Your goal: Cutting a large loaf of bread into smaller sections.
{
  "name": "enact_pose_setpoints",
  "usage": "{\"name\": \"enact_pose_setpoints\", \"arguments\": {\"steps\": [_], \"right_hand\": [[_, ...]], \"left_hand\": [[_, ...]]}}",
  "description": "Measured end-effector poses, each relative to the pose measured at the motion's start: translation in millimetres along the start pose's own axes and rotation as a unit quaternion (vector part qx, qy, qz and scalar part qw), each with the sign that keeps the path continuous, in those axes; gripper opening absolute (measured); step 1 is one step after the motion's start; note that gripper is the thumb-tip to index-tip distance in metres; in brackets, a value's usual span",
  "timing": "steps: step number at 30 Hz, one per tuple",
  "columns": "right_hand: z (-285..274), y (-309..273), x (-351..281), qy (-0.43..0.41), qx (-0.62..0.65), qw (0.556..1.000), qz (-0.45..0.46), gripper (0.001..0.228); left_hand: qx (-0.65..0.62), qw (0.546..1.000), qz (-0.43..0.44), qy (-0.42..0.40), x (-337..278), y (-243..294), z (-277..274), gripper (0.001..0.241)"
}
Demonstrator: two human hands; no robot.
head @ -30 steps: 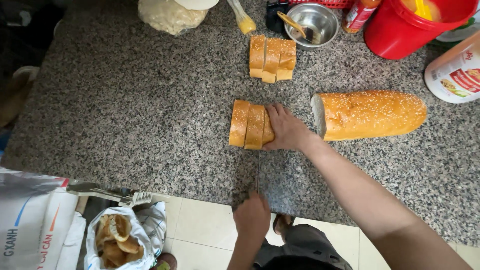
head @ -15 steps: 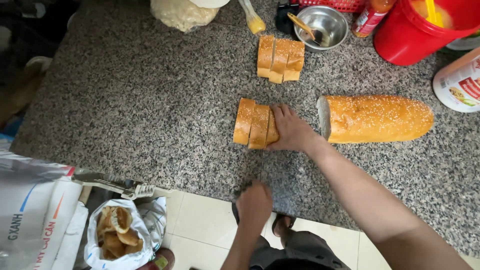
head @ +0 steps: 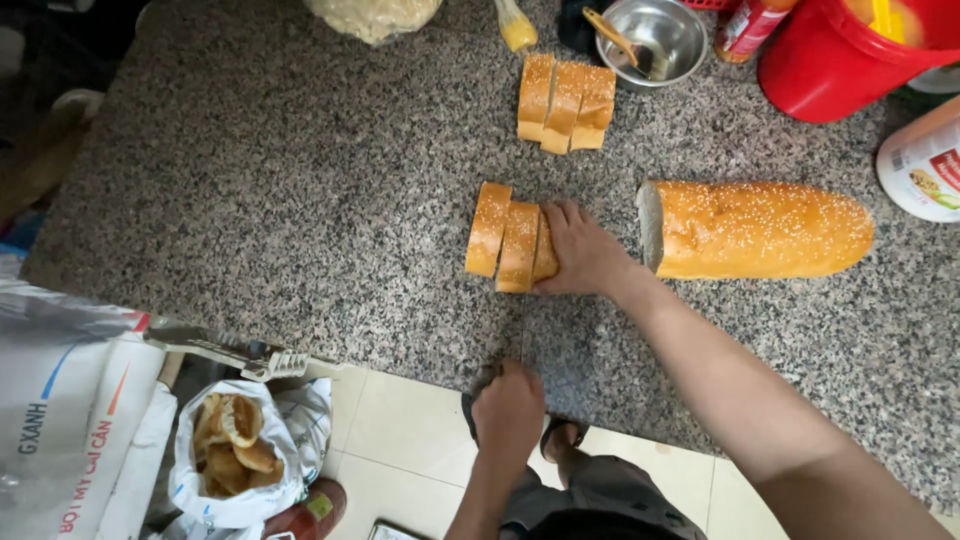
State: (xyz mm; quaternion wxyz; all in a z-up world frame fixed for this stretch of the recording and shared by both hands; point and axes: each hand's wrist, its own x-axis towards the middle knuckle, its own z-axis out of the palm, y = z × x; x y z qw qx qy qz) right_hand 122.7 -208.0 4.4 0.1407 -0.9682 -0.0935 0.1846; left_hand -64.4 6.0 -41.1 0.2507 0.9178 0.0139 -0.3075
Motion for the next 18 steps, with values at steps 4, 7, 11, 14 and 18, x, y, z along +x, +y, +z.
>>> {"name": "enact_pose_setpoints", "arguments": {"steps": [4,7,11,14,18], "right_hand": [[-11,-9,-5,-0.049,0.013,0.998,0.035,0.153],[-1,-2,-2,-0.033,-0.004,0.999,0.014,0.155],[8,8,0,-0.004,-0.001,1.000,-0.020,0.149],[17,21,4,0.023,-0.002,0.998,-0.063,0.146],[24,33,11,0.031,0.003,0.994,-0.105,0.152]], "left_hand": [[0.013,0.998,-0.052,-0.037,-42,-37,37,0.028],[0.045,0.998,-0.027,0.021,-35,-45,58,0.035],[0.020,0.999,-0.023,0.029,-20,-9,31,0.032],[0.001,0.998,-0.055,0.031,-42,-41,76,0.033],[0.090,0.993,0.014,0.069,-77,-71,116,0.022]]}}
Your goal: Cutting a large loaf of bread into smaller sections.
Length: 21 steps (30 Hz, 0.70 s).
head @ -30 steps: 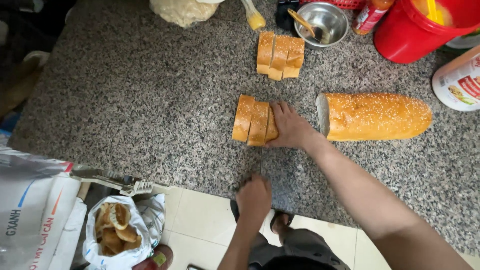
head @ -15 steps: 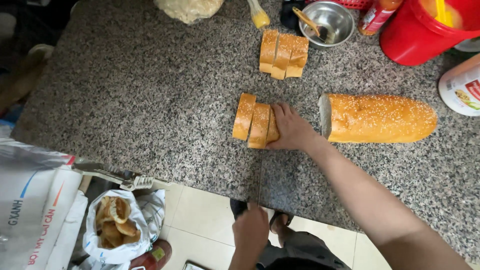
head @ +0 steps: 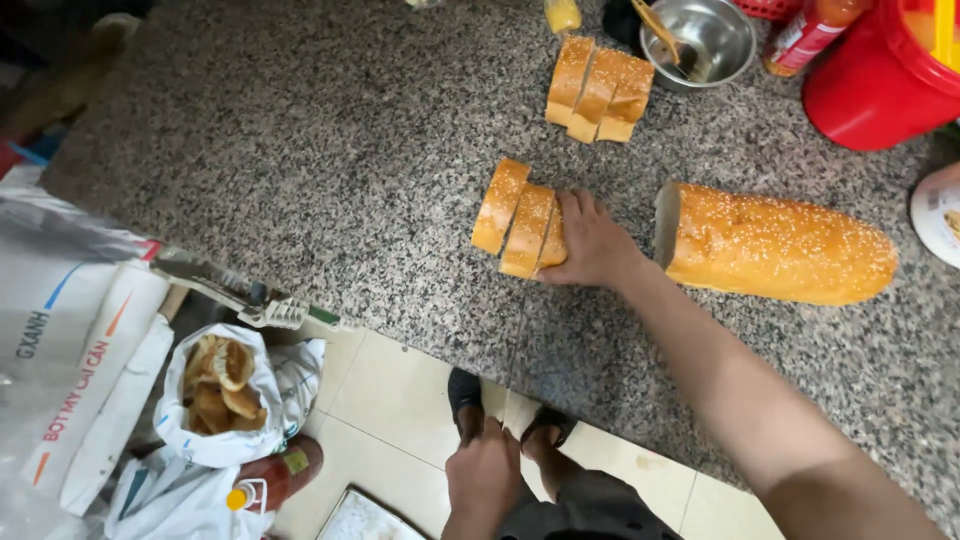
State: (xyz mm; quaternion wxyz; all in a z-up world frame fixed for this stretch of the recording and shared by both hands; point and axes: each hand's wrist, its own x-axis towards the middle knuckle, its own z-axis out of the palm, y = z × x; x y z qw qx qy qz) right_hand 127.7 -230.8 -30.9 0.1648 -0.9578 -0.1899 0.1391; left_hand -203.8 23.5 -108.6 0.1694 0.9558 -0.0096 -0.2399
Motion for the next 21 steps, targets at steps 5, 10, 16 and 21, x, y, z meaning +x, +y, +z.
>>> {"name": "enact_pose_setpoints", "arguments": {"steps": [5,10,16,21], "right_hand": [[2,1,-4,0.020,0.020,1.000,-0.005,0.152],[-43,-38,-32,-0.014,0.060,0.995,0.076,0.165],[-31,-50,-109,0.151,0.159,0.963,0.156,0.126],[4,-56,-172,0.309,0.250,0.862,0.315,0.036]], "left_hand": [[-0.097,0.992,-0.065,-0.055,27,25,-55,0.035],[0.013,0.999,-0.003,0.040,-10,-60,31,0.021],[0.105,0.989,0.033,0.103,2,-138,-8,0.026],[0.069,0.975,0.205,0.054,64,-89,-125,0.034]]}}
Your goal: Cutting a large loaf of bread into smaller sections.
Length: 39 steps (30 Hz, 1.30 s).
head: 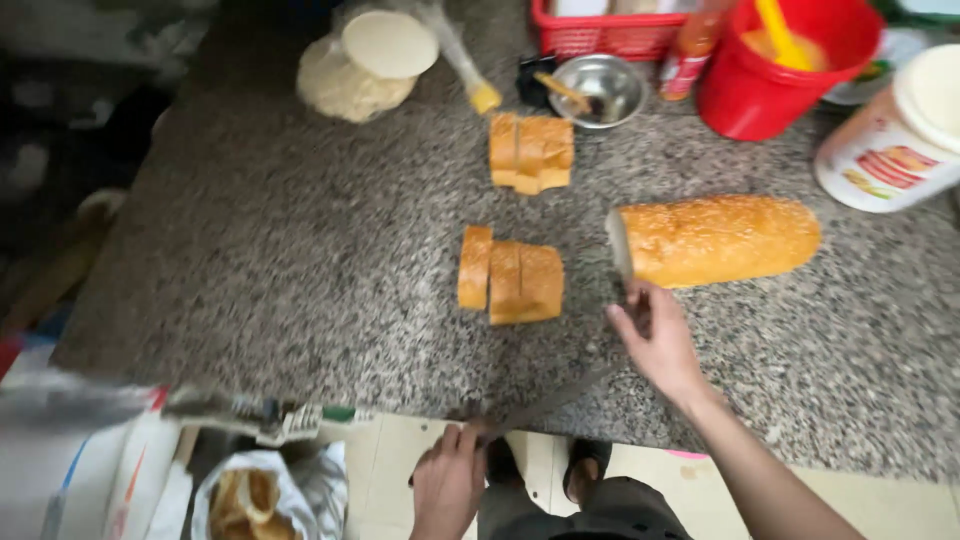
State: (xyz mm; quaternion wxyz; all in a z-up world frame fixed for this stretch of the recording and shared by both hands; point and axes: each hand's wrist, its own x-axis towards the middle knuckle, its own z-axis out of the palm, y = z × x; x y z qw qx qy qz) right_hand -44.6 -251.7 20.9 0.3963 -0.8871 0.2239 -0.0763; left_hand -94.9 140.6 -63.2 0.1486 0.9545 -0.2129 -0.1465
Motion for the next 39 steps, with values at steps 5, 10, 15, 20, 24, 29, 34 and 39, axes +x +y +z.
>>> {"name": "enact_pose_setpoints", "arguments": {"steps": [5,10,15,20,24,29,34,39], "right_hand": [[0,32,-27,0.135,0.044,0.989,0.043,0.041],[5,10,-40,0.026,0.126,0.977,0.170,0.047],[16,-44,-41,-0.135,0.334,0.878,0.315,0.056],[61,-65,-22,-0.173,0.466,0.769,0.401,0.080],[63,-92,-12,-0.185,0.484,0.742,0.426,0.090],[74,-107,-12,-0.143,0.515,0.718,0.447,0.089],[120,-93,-14,-0.060,0.535,0.691,0.482,0.094],[195,-52,-26,0.004,0.641,0.642,0.422,0.061]], "left_hand": [[0.001,0.997,0.072,0.005,91,38,-27,0.026],[0.074,0.983,0.162,0.052,128,53,-14,0.029],[-0.019,0.991,0.129,0.020,141,78,-105,0.047],[-0.083,0.979,0.072,0.171,230,43,-154,0.036],[-0.088,0.991,0.019,0.095,305,21,-170,0.045],[-0.116,0.992,0.025,-0.048,360,19,-171,0.053],[-0.156,0.971,0.053,-0.175,402,6,-142,0.074],[-0.116,0.979,0.098,-0.135,415,-19,-91,0.075]]}}
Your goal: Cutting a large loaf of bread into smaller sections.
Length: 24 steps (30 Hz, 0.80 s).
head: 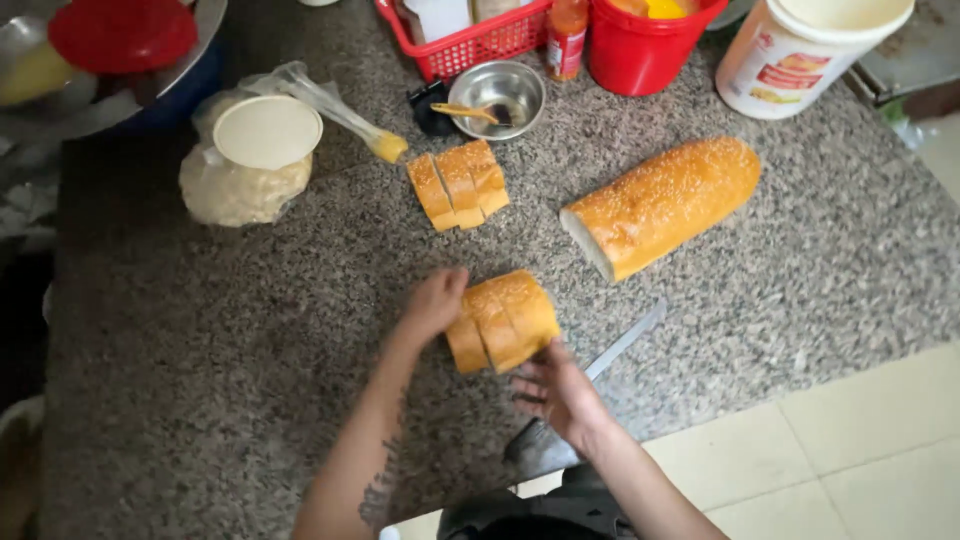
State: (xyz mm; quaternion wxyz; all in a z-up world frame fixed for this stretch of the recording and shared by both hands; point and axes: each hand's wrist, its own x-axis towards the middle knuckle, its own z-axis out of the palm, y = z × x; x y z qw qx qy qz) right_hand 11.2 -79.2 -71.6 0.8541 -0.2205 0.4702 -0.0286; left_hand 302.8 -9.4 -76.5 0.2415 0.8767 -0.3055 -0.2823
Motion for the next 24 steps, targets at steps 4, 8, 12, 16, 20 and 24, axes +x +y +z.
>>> {"name": "enact_pose_setpoints", "arguments": {"steps": [4,8,12,16,20,24], "right_hand": [[45,1,-31,0.032,-0.026,0.999,-0.028,0.095],[54,27,-30,0.067,-0.015,0.997,-0.039,0.093],[80,33,-62,0.089,-0.012,0.996,-0.012,0.101],[80,51,-33,0.087,0.064,0.994,-0.034,0.095],[89,41,-34,0.107,0.079,0.990,-0.048,0.095],[86,42,-27,0.128,0.085,0.987,-0.048,0.095]], "left_hand": [[-0.043,0.997,0.024,-0.062,-17,-6,2,0.071],[-0.075,0.995,0.042,-0.050,-30,-8,-2,0.070],[-0.078,0.993,0.037,-0.079,-78,25,-39,0.079],[-0.098,0.989,0.048,-0.100,-89,35,-52,0.085],[-0.140,0.986,0.068,-0.062,-87,33,-55,0.078],[-0.135,0.983,0.124,-0.017,-68,9,-34,0.066]]}}
